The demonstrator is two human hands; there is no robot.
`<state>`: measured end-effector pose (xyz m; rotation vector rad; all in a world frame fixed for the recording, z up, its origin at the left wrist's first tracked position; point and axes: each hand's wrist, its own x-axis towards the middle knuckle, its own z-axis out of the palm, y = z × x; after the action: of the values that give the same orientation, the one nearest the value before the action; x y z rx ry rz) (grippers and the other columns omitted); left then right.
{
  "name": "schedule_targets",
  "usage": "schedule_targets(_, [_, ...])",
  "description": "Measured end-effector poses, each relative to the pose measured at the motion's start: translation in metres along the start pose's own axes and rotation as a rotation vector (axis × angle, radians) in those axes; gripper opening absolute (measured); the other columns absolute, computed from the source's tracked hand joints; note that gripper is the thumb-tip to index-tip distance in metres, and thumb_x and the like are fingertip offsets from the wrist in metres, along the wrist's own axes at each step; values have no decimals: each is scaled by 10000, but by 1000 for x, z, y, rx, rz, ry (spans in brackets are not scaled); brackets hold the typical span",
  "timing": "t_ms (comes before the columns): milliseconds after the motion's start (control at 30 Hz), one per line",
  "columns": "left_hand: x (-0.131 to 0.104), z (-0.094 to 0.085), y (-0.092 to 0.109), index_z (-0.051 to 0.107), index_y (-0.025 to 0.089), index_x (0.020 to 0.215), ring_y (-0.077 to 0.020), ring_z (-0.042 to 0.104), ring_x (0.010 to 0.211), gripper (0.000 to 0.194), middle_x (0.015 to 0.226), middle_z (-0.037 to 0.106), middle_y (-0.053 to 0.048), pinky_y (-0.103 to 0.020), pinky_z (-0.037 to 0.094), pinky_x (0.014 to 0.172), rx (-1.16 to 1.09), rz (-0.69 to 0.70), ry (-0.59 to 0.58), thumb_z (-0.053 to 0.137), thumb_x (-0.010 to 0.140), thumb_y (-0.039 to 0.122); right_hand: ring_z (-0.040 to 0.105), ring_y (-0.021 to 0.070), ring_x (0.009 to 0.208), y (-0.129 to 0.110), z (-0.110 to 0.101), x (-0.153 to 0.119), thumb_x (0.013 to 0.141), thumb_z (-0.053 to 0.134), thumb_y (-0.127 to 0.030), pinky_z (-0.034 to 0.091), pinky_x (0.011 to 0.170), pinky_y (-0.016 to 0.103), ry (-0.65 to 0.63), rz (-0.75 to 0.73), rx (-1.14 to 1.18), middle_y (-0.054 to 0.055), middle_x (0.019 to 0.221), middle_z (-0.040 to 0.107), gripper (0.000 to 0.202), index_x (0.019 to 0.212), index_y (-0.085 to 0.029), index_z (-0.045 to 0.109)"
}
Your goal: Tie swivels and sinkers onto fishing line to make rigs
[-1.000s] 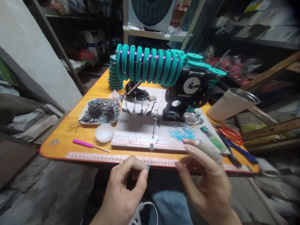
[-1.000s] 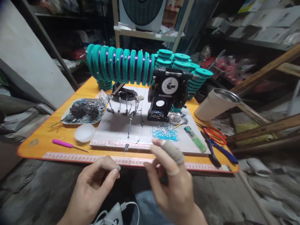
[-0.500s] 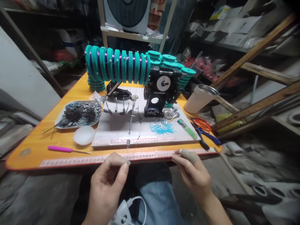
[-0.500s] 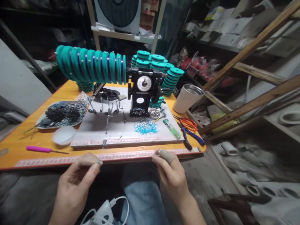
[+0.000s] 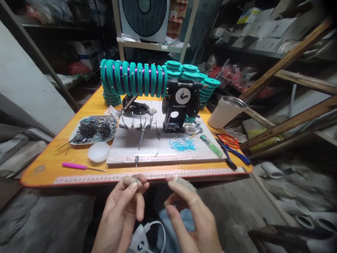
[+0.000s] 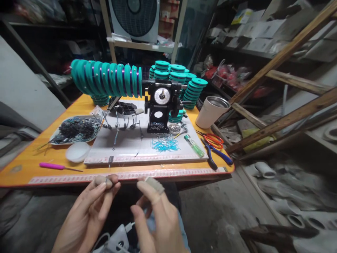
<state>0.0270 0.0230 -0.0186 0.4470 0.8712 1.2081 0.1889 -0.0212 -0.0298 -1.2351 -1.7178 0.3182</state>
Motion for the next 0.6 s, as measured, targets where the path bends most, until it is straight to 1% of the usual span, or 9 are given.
schedule_targets(33, [-1, 1, 1, 732, 172, 785, 5, 528, 444, 184, 931, 759, 15, -168, 583, 806, -2, -23, 18, 864, 716, 281, 709, 148, 834, 3, -6, -3, 932, 558, -100, 604, 736, 246, 49, 14, 7, 93, 1123, 695, 434, 1353, -197, 512])
schedule_targets(100, [-2, 4, 3, 738, 155, 792, 37, 445, 384, 166, 930, 761, 15, -174, 572, 863, 2, -93, 44, 847, 736, 267, 697, 131, 831, 8, -14, -8, 923, 557, -55, 597, 773, 249, 115, 28, 4, 95, 1183, 668, 468, 1361, -215, 515])
schedule_targets(200, [-4, 7, 7, 726, 145, 751, 30, 451, 401, 147, 841, 762, 3, -154, 561, 837, -1, -217, 40, 839, 741, 238, 692, 165, 945, 15, -19, -12, 898, 574, -13, 597, 836, 283, 150, 5, -48, 110, 1234, 648, 458, 1313, -208, 561])
schedule_targets(267, [-3, 6, 10, 711, 148, 728, 22, 448, 401, 142, 763, 757, -7, -145, 554, 810, -23, -295, -7, 820, 761, 233, 682, 186, 1006, 20, -18, -12, 883, 580, 4, 600, 858, 295, 136, -42, -91, 124, 1235, 645, 456, 1297, -188, 572])
schedule_targets(367, [1, 3, 11, 727, 146, 768, 26, 414, 353, 106, 680, 750, -29, -157, 549, 807, -65, -389, -99, 783, 794, 232, 693, 179, 997, 26, -15, -13, 878, 577, 4, 610, 839, 277, 46, -98, -122, 141, 1264, 636, 444, 1288, -165, 573])
schedule_targets(433, [6, 2, 10, 744, 139, 802, 28, 380, 320, 81, 594, 717, -16, -176, 548, 825, -106, -444, -155, 769, 796, 215, 687, 195, 1063, 30, -13, -13, 883, 576, -9, 608, 864, 283, -7, -121, -139, 145, 1277, 640, 417, 1271, -160, 584])
schedule_targets(533, [13, 5, 8, 742, 131, 796, 32, 257, 298, 74, 447, 580, 61, -204, 546, 831, -163, -525, -267, 742, 809, 204, 638, 213, 1186, 31, -11, -9, 877, 585, -5, 564, 972, 299, -15, -166, -151, 131, 1261, 657, 416, 1262, -161, 594])
schedule_targets(567, [14, 6, 7, 733, 135, 790, 28, 224, 310, 82, 424, 526, 86, -211, 544, 812, -158, -532, -296, 735, 817, 213, 634, 202, 1185, 30, -10, -6, 871, 588, 5, 548, 993, 288, -3, -172, -130, 121, 1246, 661, 434, 1271, -163, 590])
schedule_targets(600, [16, 7, 7, 718, 144, 781, 17, 231, 336, 100, 420, 479, 100, -209, 538, 784, -129, -506, -308, 733, 824, 233, 633, 185, 1173, 30, -10, -1, 865, 589, 17, 541, 995, 268, 19, -166, -91, 110, 1227, 660, 460, 1285, -169, 579])
